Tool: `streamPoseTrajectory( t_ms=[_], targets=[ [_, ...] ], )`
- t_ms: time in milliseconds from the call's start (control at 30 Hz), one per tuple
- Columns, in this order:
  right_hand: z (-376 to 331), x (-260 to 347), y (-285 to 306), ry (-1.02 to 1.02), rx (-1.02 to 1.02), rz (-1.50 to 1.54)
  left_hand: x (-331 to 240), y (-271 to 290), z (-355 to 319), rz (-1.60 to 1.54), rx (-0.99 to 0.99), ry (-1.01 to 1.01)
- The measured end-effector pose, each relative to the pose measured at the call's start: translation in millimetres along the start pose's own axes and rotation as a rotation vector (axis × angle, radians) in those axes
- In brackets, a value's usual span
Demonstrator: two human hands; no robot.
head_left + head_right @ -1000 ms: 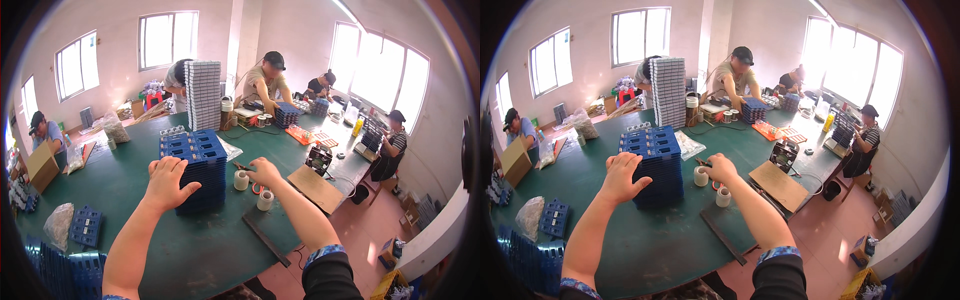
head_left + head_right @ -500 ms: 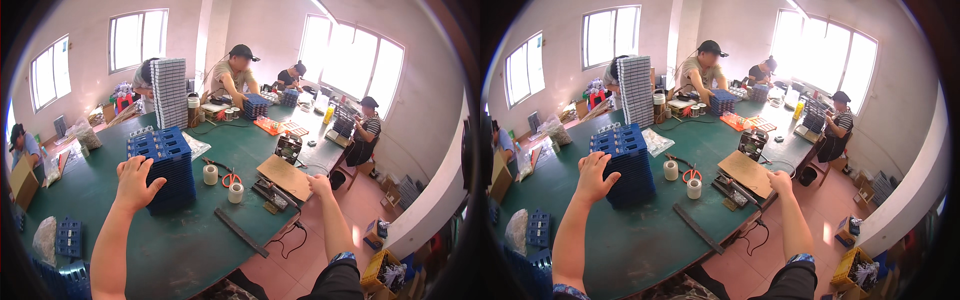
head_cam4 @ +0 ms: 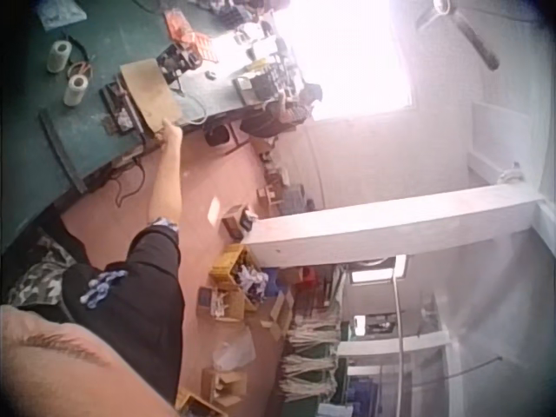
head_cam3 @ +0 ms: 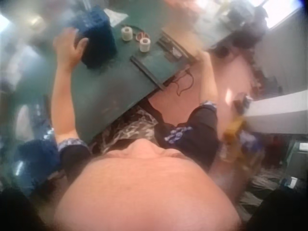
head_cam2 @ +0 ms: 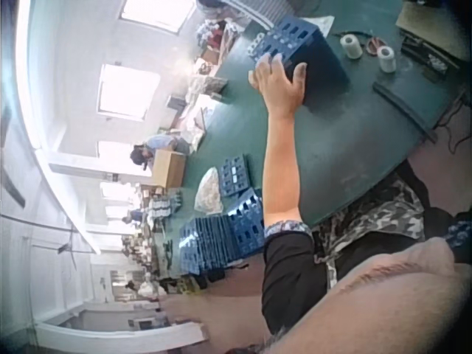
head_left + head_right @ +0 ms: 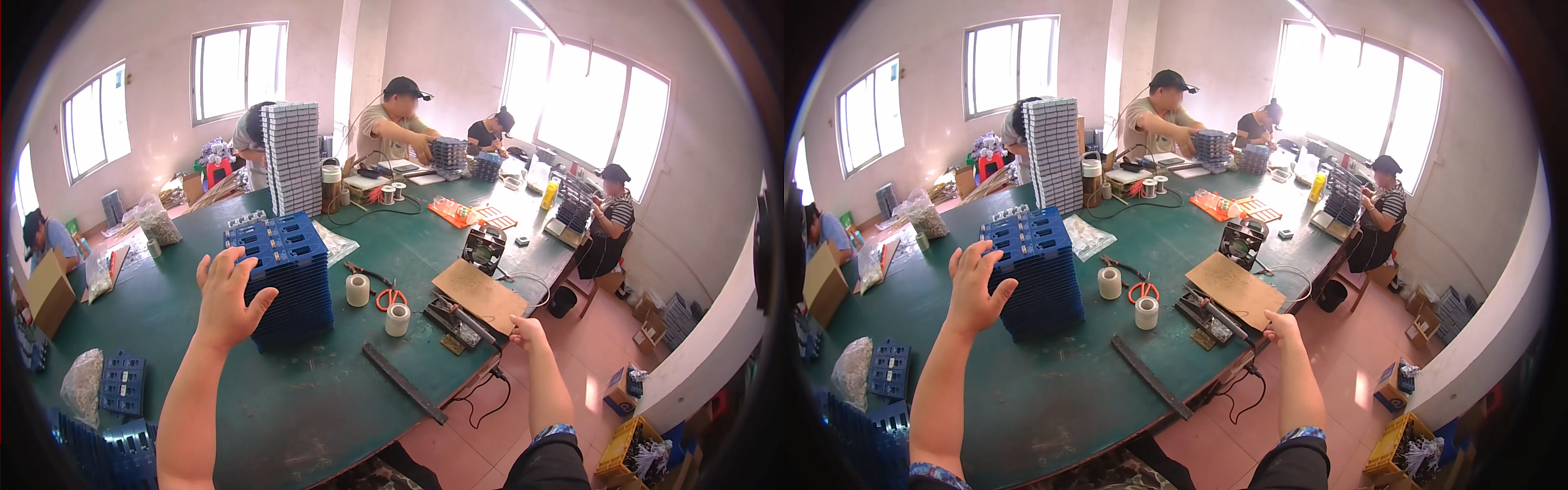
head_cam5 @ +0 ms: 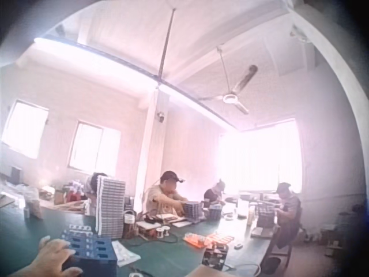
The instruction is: Solder electronic components onto an array of small blue circuit board fixtures on a factory workbench.
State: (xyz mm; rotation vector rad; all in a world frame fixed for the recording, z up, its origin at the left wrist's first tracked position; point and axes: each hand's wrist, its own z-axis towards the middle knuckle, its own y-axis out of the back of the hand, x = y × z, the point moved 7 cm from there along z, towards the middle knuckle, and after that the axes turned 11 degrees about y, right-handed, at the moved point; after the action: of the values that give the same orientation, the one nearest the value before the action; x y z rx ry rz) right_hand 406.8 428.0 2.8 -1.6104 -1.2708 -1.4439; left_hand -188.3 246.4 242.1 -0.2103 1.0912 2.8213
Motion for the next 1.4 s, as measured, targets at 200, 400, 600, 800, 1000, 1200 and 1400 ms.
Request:
streamPoseTrajectory(
  t_ms=[200, 400, 600, 800, 1000, 1200, 1400],
  targets=[
    [-7.6, 0.2, -4.9, 0.088, -0.015, 0.145, -6.4, 23.0, -7.1, -0.041, -0.099, -0.012],
    [-20.6, 22.0, -16.3, 0.278, 0.064, 0.383, -22.0, 36.0, -22.1, -0.086, -0.129, -0.001],
    [-70.7, 91.4, -18.4, 0.681, 0.003, 0.238, -23.8, 61.9, -34.4, -0.087, -0.210, 0.003],
    [-161.9, 184.9, -94.4, 0.902, 0.239, 0.468, 27.8, 61.9, -5.4, -0.803, -0.072, 0.541],
    [-202.0, 259.3, -255.9, 0.690, 0.857, 0.460, 37.6, 29.8, 25.4, -1.265, 0.266, 0.899],
    [-174.9, 263.4, -358.1, 0.447, 0.890, 0.261, 92.5, 3.6, 46.3, -0.892, 0.374, 0.976],
    [-145.8, 242.4, -391.7, 0.370, 0.862, 0.077, 124.6, -24.8, 28.3, -0.654, 0.491, 1.124]
  ],
)
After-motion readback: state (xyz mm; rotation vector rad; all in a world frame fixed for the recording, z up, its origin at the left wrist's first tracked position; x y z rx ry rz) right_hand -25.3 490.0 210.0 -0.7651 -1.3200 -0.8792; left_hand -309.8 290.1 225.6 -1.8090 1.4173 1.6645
